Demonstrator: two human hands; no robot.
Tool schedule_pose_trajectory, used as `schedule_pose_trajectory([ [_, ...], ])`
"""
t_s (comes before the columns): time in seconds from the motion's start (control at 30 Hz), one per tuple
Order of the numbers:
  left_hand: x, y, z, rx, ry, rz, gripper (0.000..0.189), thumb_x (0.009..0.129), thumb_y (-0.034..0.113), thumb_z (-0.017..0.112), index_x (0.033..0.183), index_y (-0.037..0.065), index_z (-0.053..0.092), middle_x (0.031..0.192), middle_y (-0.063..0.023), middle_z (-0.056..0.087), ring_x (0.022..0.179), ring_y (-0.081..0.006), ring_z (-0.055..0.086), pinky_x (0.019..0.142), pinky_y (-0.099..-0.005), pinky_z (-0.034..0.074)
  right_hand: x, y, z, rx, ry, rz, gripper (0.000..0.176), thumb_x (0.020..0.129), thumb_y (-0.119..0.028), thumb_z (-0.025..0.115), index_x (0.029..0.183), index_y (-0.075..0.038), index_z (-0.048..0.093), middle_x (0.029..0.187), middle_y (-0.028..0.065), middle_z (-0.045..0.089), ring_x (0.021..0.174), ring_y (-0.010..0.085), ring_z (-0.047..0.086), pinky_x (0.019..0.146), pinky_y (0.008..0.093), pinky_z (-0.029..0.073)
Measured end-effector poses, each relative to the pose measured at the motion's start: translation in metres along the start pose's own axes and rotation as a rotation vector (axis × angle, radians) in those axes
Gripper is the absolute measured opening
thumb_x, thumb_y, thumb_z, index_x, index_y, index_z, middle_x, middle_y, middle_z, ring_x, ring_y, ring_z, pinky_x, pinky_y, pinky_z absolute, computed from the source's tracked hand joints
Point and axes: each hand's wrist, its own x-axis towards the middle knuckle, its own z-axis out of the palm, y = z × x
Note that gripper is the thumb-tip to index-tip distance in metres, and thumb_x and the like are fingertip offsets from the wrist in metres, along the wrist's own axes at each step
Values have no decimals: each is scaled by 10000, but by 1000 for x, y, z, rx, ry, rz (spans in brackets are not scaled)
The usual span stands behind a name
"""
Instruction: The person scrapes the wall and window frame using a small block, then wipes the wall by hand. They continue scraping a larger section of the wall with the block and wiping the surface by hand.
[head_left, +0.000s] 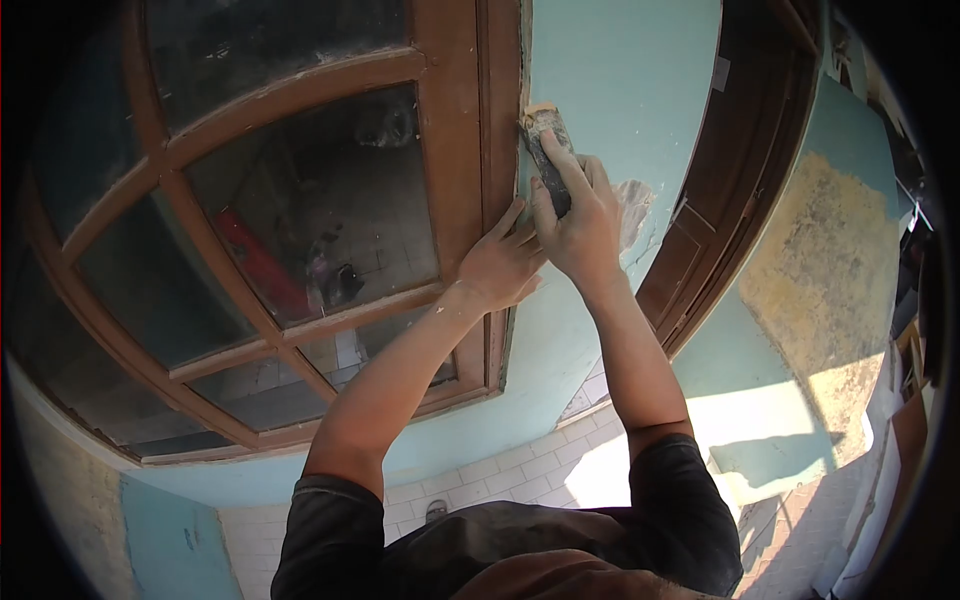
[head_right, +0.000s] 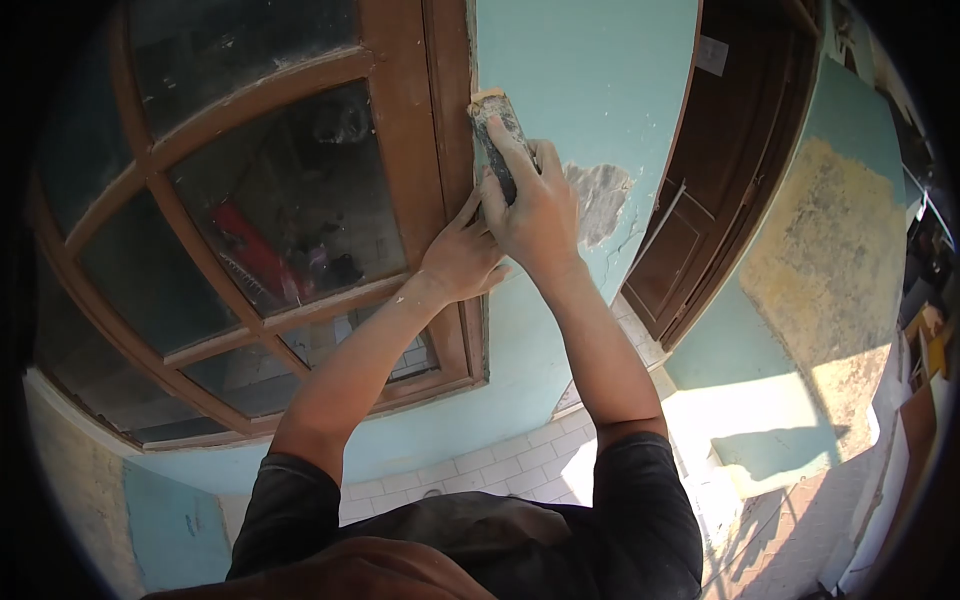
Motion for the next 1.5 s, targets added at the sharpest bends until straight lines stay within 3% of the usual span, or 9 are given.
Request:
schedule_pose_trajectory([
  [0.43, -2, 0, -5, 124, 121, 33, 833, 906, 539, 685, 1578, 139, 401, 1698, -25, 246, 1576, -231, 169, 1309, -483, 149, 83, -40, -14, -460, 1, -62, 470, 907, -193, 731, 1370, -240, 669, 1006, 121, 683, 801, 332, 714, 721, 430, 583],
  [0.53, 1, -8, -11, -105, 175, -60, 794, 924, 409, 702, 1580, 90, 389, 1706, -140, 187, 1577, -300, 175, 1291, -438, 225, 29, -30, -35, -211, -135, 101, 475, 912, -168, 715, 1381, -155, 647, 1026, 145, 664, 830, 327, 709, 781, 406, 583],
  [0.73, 17, 10, -8, -313, 472, -234, 618, 900, 0, 587, 1502, -46, 455, 1669, -308, 156, 1563, -416, 194, 1232, -415, 348, -101, -12, -77, 62, 166, 611, 478, 996, -164, 666, 1428, 9, 562, 1364, 199, 643, 1267, 247, 605, 1084, 360, 450],
  [0.87, 15, 12, -10, -337, 494, -266, 665, 883, -1, 619, 1529, 49, 469, 1676, -287, 159, 1554, -399, 233, 1230, -468, 329, -189, -17, -84, 131, 177, 1027, 471, 1011, -142, 647, 1457, -31, 545, 1106, 96, 677, 846, 123, 612, 750, 272, 506],
  [0.93, 20, 13, -18, -379, 505, -253, 709, 870, 6, 642, 1549, 96, 463, 1688, -251, 163, 1546, -403, 255, 1236, -517, 304, -234, -20, -86, 203, 200, 1131, 473, 1021, -140, 643, 1480, -94, 537, 857, -19, 600, 623, 51, 445, 552, 222, 366],
  [1.0, 27, 12, -24, -131, 781, -163, 727, 878, 162, 697, 1564, 182, 459, 1705, -169, 188, 1567, -362, 205, 1247, -598, 207, -270, -28, -98, 196, 211, 1241, 471, 1028, -129, 632, 1486, -101, 531, 858, -22, 598, 632, 49, 462, 563, 222, 386],
  [1.13, 43, -1, -13, 292, 355, -101, 761, 883, 395, 733, 1570, 237, 445, 1659, -95, 309, 1584, -321, 149, 1256, -620, 142, -326, -43, -143, 130, 275, 1367, 474, 1016, -138, 645, 1474, -85, 535, 773, -31, 566, 614, 54, 464, 541, 229, 376],
  [1.33, 44, -22, -32, 118, 484, -164, 666, 921, 459, 706, 1520, 244, 510, 1541, -95, 421, 1566, -340, 194, 1215, -708, 125, -378, -34, -210, 58, 465, 1518, 477, 994, -111, 612, 1459, -60, 515, 886, 14, 619, 587, 61, 456, 508, 223, 385],
  [1.5, 46, -5, -56, -28, 754, -314, 734, 924, 478, 699, 1576, 257, 443, 1624, -174, 271, 1555, -483, 102, 1182, -743, 65, -374, -16, -232, 210, 605, 1610, 382, 1052, -277, 583, 1422, -182, 563, 858, 14, 594, 491, 50, 391, 393, 210, 266],
])
